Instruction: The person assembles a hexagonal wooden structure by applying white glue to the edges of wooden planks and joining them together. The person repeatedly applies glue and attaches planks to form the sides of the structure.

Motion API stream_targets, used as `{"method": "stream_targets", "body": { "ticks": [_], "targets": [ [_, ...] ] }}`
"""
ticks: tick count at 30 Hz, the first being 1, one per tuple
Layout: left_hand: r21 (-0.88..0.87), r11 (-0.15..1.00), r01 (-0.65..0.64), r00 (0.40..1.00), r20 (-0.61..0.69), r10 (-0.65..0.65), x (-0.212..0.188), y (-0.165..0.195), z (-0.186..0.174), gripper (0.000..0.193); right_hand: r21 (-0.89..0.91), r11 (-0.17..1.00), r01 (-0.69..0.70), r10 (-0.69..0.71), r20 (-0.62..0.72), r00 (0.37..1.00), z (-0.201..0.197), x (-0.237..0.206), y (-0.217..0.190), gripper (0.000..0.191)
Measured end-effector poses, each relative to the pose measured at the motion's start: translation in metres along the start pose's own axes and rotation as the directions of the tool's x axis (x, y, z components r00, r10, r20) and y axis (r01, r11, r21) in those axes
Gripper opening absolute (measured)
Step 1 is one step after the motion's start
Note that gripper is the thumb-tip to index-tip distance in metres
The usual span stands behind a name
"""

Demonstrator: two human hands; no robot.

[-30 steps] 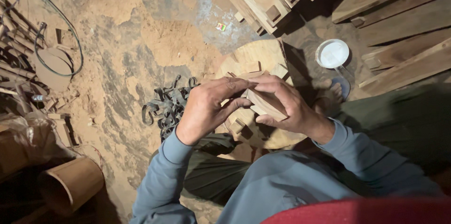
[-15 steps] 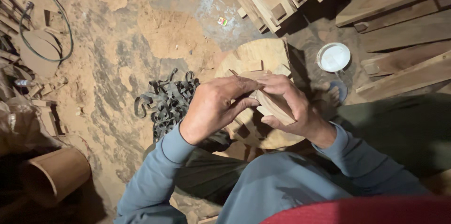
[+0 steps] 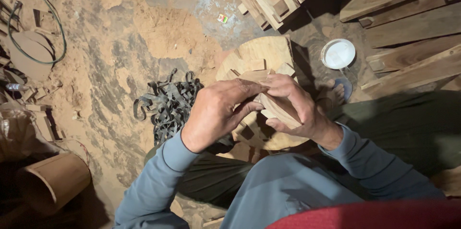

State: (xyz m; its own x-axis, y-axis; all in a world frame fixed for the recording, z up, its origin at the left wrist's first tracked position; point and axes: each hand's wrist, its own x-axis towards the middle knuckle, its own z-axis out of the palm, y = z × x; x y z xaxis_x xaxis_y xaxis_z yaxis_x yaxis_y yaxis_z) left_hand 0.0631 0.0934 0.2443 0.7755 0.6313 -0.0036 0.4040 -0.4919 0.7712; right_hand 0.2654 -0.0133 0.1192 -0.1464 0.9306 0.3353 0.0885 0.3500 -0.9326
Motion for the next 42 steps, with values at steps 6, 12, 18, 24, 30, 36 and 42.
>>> {"method": "stream_targets", "body": {
  "ticks": [6,12,18,24,30,36,42],
  "targets": [
    [0.012,1.000,0.011,1.000,-0.013,-0.011,-0.001,0.000,0.002,0.028,0.031,0.999,-0.011,0.012,-0.007,1.000,0.000,0.003,-0.004,0.055],
    [0.049,0.999,0.023,1.000,-0.006,-0.023,-0.003,0.001,0.001,0.029,-0.028,0.999,0.034,-0.035,-0.034,0.999,-0.001,0.005,-0.008,0.060],
    [0.078,0.997,0.004,0.999,0.048,-0.007,-0.001,0.007,-0.008,0.034,0.085,0.995,-0.047,0.049,-0.012,0.999,-0.001,-0.001,-0.004,0.100],
    [0.074,0.991,-0.115,0.985,0.139,0.104,0.002,0.012,-0.027,0.057,0.176,0.984,-0.008,0.005,0.016,1.000,-0.004,-0.001,-0.001,0.130],
    [0.057,0.985,-0.160,0.982,-0.087,0.165,-0.002,0.022,-0.044,0.065,0.254,0.966,0.048,-0.031,-0.073,0.997,-0.024,0.000,-0.021,0.122],
    [0.264,0.947,0.184,0.791,-0.612,0.017,-0.067,0.034,-0.040,0.014,-0.206,0.974,-0.091,-0.085,-0.708,0.701,-0.137,-0.088,-0.050,0.038],
    [-0.285,0.908,0.307,0.391,-0.832,-0.393,-0.109,-0.010,0.015,0.015,-0.166,0.985,0.053,-0.174,-0.925,0.338,-0.270,-0.244,-0.015,0.015]
  ]
}}
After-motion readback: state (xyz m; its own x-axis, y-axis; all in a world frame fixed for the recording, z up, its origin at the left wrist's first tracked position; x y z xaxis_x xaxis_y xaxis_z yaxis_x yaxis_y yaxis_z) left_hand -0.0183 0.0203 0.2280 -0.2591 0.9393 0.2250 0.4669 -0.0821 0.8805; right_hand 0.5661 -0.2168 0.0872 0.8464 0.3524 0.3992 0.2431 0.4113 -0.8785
